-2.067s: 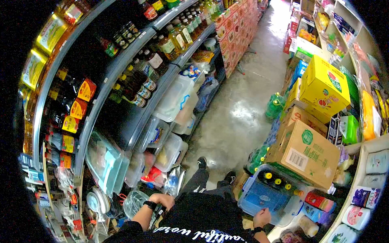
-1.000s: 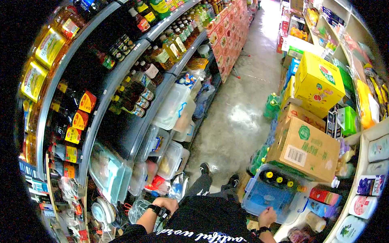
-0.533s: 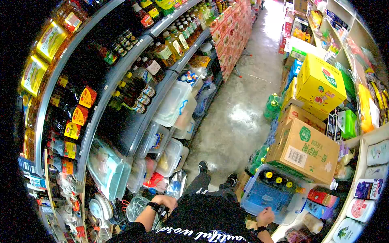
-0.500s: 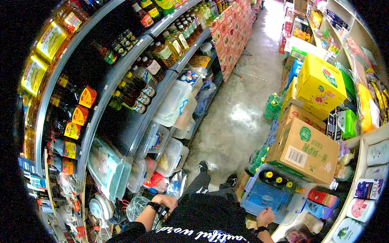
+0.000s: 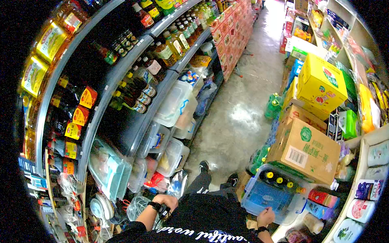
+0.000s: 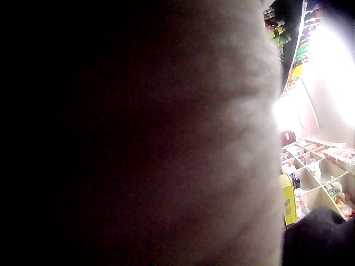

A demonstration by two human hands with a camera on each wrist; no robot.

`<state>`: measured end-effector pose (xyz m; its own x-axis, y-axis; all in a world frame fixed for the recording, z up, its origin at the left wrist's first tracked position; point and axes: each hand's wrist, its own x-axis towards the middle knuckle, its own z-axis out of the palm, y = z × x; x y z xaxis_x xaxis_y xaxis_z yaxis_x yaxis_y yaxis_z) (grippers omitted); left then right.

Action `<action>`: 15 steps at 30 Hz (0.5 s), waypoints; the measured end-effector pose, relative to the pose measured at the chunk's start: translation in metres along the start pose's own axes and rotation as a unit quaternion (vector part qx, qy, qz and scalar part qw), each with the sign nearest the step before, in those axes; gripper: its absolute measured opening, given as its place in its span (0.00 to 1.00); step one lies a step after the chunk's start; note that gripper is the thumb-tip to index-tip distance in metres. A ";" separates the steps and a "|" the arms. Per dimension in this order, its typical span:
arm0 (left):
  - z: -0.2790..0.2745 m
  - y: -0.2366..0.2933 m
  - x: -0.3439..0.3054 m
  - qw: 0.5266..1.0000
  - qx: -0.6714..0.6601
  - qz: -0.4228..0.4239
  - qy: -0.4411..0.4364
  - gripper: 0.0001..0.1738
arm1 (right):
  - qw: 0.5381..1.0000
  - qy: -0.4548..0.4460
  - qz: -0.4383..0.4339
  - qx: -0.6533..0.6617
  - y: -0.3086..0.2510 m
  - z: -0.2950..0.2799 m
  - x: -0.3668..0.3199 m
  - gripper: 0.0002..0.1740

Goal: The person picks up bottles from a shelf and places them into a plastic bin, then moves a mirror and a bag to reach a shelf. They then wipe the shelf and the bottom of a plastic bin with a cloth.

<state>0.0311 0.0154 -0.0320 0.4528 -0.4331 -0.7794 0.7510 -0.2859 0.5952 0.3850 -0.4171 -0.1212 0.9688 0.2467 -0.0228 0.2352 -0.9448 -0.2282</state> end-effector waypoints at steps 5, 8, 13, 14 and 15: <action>-0.002 0.012 -0.011 0.999 0.001 -0.030 0.015 0.16 | 1.000 -0.012 0.008 0.004 0.000 0.000 0.000 0.05; -0.012 0.063 -0.051 0.985 -0.062 -0.128 0.098 0.20 | 0.999 -0.038 0.016 0.004 0.000 -0.003 0.002 0.08; -0.049 0.059 -0.087 0.935 0.046 -0.151 0.318 0.34 | 1.000 -0.022 0.010 0.003 0.004 0.005 0.002 0.07; -0.052 0.057 -0.087 0.916 0.043 -0.147 0.371 0.34 | 1.000 -0.017 0.007 0.006 0.006 0.007 0.000 0.07; -0.056 0.057 -0.086 0.894 0.039 -0.143 0.423 0.35 | 1.000 -0.012 0.009 0.016 0.005 0.006 -0.001 0.07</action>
<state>0.0624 0.0844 0.0579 0.4745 0.4586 -0.7513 0.8730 -0.3548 0.3348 0.3847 -0.4207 -0.1285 0.9705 0.2359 -0.0501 0.2154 -0.9414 -0.2595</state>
